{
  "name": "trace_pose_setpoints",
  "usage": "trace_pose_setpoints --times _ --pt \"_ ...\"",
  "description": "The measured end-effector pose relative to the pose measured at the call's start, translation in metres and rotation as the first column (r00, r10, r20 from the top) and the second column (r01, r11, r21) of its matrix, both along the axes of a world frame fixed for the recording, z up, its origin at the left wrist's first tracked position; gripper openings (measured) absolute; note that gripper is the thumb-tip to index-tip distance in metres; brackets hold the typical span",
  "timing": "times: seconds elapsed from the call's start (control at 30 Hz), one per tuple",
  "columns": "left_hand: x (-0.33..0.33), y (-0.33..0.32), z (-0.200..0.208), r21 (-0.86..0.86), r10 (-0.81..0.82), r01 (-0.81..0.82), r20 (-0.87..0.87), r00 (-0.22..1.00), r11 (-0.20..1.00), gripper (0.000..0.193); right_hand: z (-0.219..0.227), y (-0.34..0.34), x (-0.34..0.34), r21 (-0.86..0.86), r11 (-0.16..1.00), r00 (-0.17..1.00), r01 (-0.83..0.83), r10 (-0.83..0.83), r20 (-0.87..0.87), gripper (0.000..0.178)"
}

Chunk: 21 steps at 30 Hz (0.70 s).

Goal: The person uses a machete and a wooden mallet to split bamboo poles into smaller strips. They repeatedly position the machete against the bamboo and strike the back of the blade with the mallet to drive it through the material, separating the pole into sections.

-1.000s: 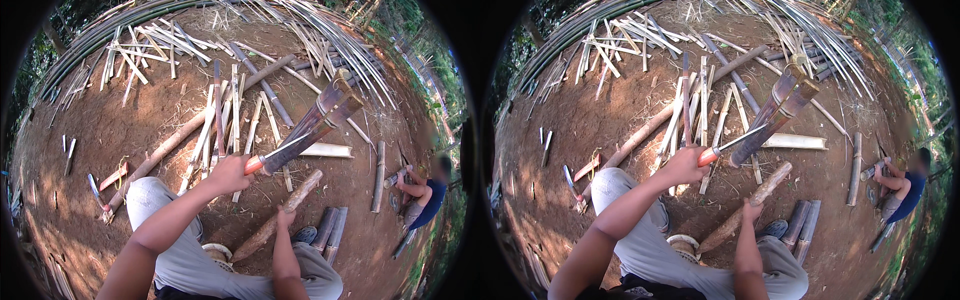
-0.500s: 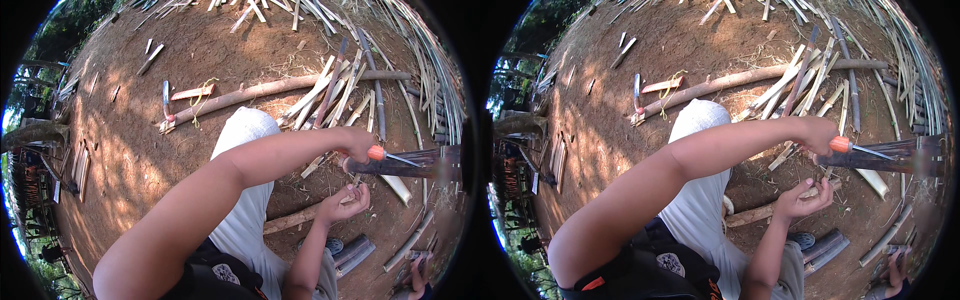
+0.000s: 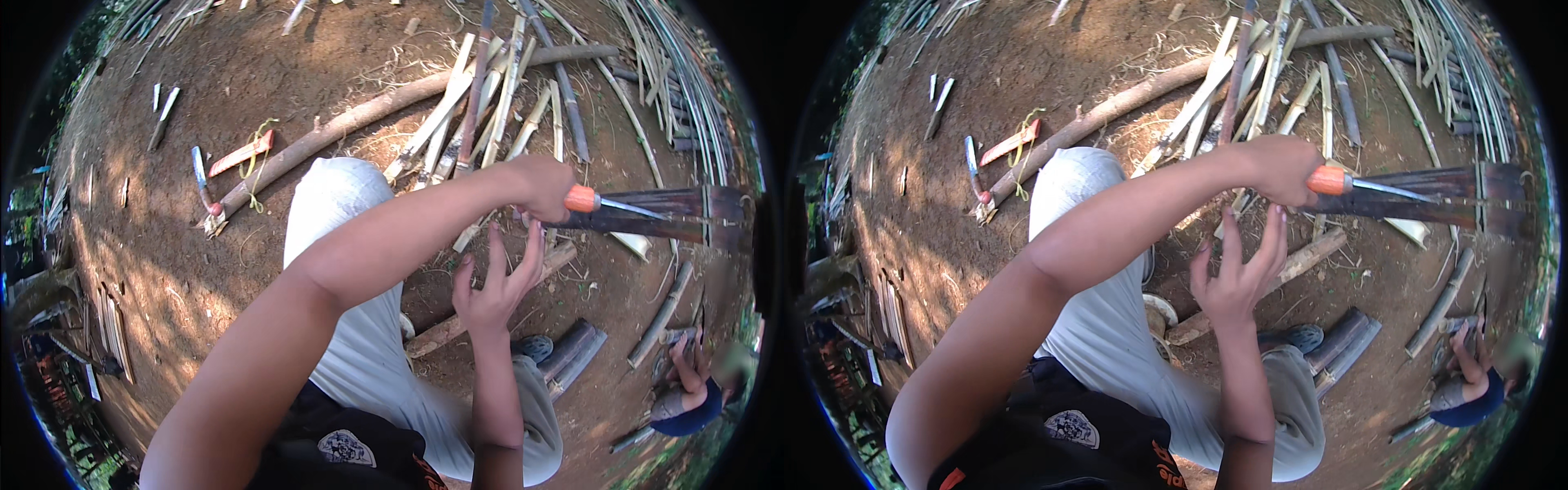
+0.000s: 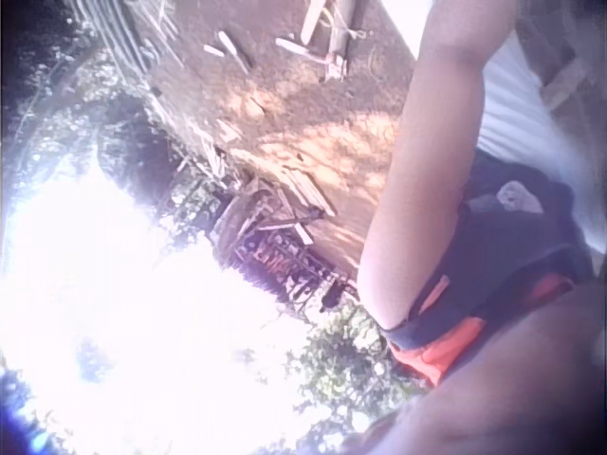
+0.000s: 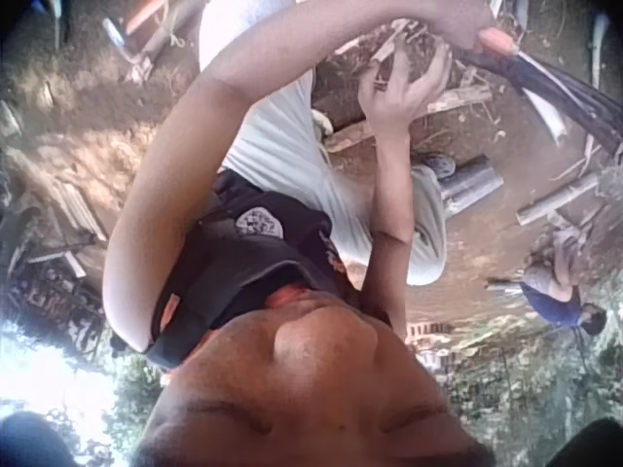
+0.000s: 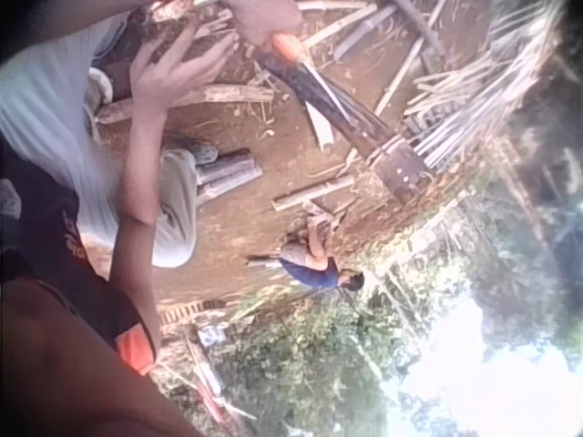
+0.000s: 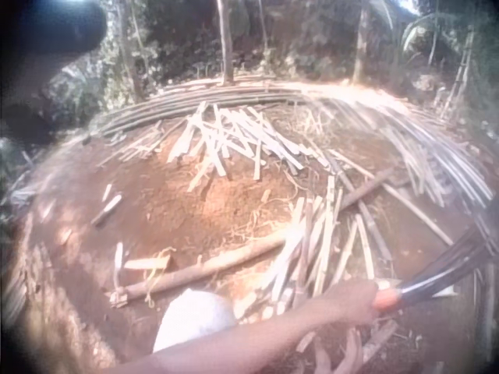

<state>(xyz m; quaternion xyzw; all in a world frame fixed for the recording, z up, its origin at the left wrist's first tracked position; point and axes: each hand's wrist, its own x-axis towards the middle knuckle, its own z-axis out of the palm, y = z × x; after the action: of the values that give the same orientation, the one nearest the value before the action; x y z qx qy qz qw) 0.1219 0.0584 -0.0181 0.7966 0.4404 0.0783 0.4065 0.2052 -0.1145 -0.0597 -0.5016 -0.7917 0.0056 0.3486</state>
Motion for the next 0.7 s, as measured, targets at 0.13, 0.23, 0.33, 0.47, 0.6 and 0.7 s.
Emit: trace_pose_setpoints --times 0.13,0.23,0.33,0.47,0.6,0.7 --pt "-0.001 -0.002 0.007 0.054 -0.022 0.024 -0.029 0.999 0.998 0.036 -0.098 0.002 0.103 -0.187 0.913 0.922 0.363 -0.381 -0.070 0.036" --pt "-0.004 -0.009 0.008 0.074 -0.012 0.012 -0.003 1.000 0.997 0.034 -0.177 -0.042 0.141 -0.675 0.409 0.741 0.614 -0.594 0.314 0.063" --pt "0.002 -0.019 0.015 0.085 0.015 -0.016 0.017 1.000 0.996 0.030 -0.266 -0.100 0.144 -0.883 -0.106 0.560 0.457 -0.737 0.378 0.103" --pt "-0.007 -0.026 0.016 0.031 0.097 -0.097 -0.021 0.995 0.995 0.029 -0.287 -0.109 0.111 -0.877 -0.217 0.450 0.429 -0.791 0.415 0.103" --pt "-0.023 -0.032 0.033 0.026 0.136 -0.134 -0.062 0.989 0.991 0.031 -0.268 -0.093 0.094 -0.830 -0.258 0.279 0.494 -0.858 0.432 0.089" --pt "-0.024 -0.034 0.047 -0.019 0.162 -0.165 -0.102 0.981 0.986 0.029 -0.233 -0.083 0.103 -0.878 -0.135 0.192 0.460 -0.950 0.247 0.072"
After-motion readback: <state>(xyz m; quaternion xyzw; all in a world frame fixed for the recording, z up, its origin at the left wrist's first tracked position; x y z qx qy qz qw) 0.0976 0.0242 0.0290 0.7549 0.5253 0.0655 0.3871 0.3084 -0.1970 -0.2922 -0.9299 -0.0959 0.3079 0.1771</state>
